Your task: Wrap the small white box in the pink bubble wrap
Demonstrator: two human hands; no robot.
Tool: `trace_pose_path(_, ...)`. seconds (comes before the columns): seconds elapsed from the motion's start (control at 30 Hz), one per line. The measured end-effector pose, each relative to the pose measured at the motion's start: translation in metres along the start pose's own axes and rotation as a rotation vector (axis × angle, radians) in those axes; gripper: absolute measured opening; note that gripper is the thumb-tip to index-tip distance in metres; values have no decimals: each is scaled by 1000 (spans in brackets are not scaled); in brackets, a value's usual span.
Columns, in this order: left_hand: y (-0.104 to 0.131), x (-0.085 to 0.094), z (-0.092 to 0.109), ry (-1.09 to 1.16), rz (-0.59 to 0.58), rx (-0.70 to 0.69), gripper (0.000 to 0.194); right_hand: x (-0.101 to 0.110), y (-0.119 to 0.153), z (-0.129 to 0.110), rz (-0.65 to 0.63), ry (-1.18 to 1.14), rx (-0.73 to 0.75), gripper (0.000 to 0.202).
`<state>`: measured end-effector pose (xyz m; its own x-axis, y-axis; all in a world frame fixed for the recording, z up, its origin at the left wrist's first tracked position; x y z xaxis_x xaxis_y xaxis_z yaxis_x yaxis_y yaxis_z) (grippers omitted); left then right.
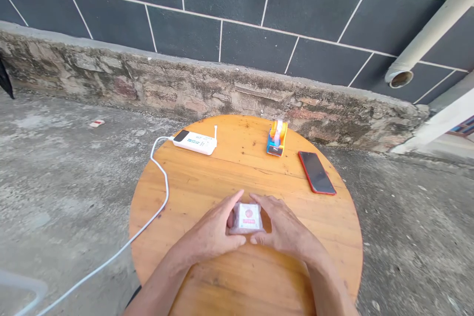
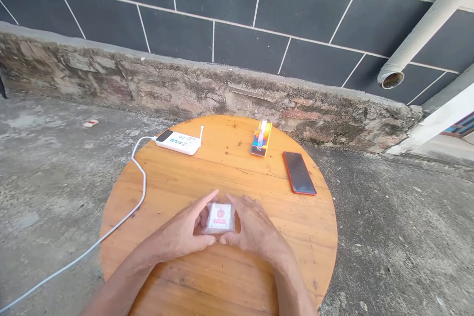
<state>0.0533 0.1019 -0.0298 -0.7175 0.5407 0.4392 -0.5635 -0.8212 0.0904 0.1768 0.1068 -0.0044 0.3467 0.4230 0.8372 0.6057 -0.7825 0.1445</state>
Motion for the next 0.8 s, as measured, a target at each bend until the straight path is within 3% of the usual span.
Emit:
trace_pose_path(0.13, 1, 3, 11, -71, 76, -73, 83, 4, -1, -8, 27, 35, -3, 76)
trace_pose_path(0.37, 1, 5, 1, 2, 128, 4, 90, 10, 2, -2, 92, 12, -83, 75)
trace_pose_path(0.53, -1, 4, 1, -50, 86, 5, 86, 2, -1, 0, 29, 48, -71, 73)
trace_pose_path(0.7, 2, 5, 3, -33, 31, -3, 93, 1, 1, -2, -18, -6, 1, 94)
trace_pose_path(0.8, 4, 7, 8, -84, 62, -44, 91, 1, 2, -1, -16, -10, -13, 93)
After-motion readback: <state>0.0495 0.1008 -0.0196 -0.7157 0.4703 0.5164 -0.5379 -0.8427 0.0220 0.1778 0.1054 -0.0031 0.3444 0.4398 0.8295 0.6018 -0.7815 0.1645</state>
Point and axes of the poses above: each hand's wrist, its own y-axis away from the middle knuckle, its own x-axis out of the back of the hand, z = x × y, the point moved 10 cm from there along -y, towards the middle knuckle, and after that the axes turned 11 degrees about -z, right-handed, at the moved point
